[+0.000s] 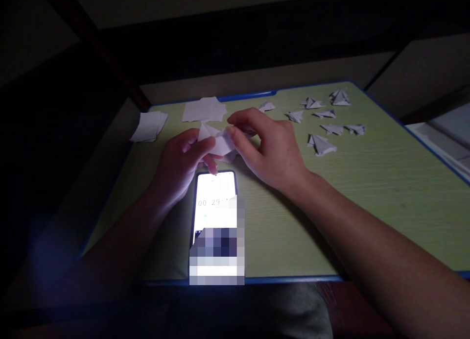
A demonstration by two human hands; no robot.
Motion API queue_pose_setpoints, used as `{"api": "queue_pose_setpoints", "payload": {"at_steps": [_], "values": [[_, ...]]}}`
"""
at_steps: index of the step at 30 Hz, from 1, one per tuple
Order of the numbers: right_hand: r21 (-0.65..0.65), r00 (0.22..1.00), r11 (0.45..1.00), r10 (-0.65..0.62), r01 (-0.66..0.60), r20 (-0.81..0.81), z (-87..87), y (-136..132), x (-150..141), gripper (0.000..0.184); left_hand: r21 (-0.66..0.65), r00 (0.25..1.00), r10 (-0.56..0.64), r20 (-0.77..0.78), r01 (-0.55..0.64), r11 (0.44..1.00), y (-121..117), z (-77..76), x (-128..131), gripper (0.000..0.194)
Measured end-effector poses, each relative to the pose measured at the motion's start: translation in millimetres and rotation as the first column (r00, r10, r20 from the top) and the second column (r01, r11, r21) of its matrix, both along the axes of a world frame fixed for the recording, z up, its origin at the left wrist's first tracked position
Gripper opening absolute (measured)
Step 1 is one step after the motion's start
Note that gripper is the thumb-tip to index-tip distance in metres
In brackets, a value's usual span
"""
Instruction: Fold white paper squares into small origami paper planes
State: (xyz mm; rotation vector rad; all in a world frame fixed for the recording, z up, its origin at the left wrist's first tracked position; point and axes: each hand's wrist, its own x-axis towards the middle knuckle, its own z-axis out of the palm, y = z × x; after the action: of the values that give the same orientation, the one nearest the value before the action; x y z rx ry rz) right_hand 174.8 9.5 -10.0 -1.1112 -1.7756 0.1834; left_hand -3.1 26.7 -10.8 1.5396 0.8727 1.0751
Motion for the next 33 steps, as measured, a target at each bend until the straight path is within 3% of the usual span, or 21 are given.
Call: {"api": "queue_pose_setpoints", "payload": {"at_steps": [4, 10, 20, 33], "values": [[0.065, 0.996, 0.997, -0.042, 0.037, 0.076, -0.5, 0.3, 1.3, 0.019, 0.000, 0.999, -0.022, -0.037, 0.022, 1.000, -1.4, 0.7, 0.6, 0.019], [0.050, 0.991, 0.999, -0.009, 0.002, 0.131, 3.1, -3.0, -0.3, 0.018, 0.017, 0.992, -0.021, -0.125, 0.024, 1.000, -6.9, 6.7, 2.9, 0.013], [0.028, 0.994, 1.000, -0.009, 0.005, 0.110, 3.2, -4.8, -3.6, 0.021, 0.024, 0.976, -0.012, -0.216, 0.017, 1.000, -12.7, 10.4, 6.1, 0.007], [-0.023, 0.999, 0.999, -0.038, 0.038, 0.009, 3.3, -3.8, -3.9, 0.013, 0.026, 0.977, -0.019, -0.214, 0.025, 0.999, -10.8, 7.9, 6.9, 0.006]]}}
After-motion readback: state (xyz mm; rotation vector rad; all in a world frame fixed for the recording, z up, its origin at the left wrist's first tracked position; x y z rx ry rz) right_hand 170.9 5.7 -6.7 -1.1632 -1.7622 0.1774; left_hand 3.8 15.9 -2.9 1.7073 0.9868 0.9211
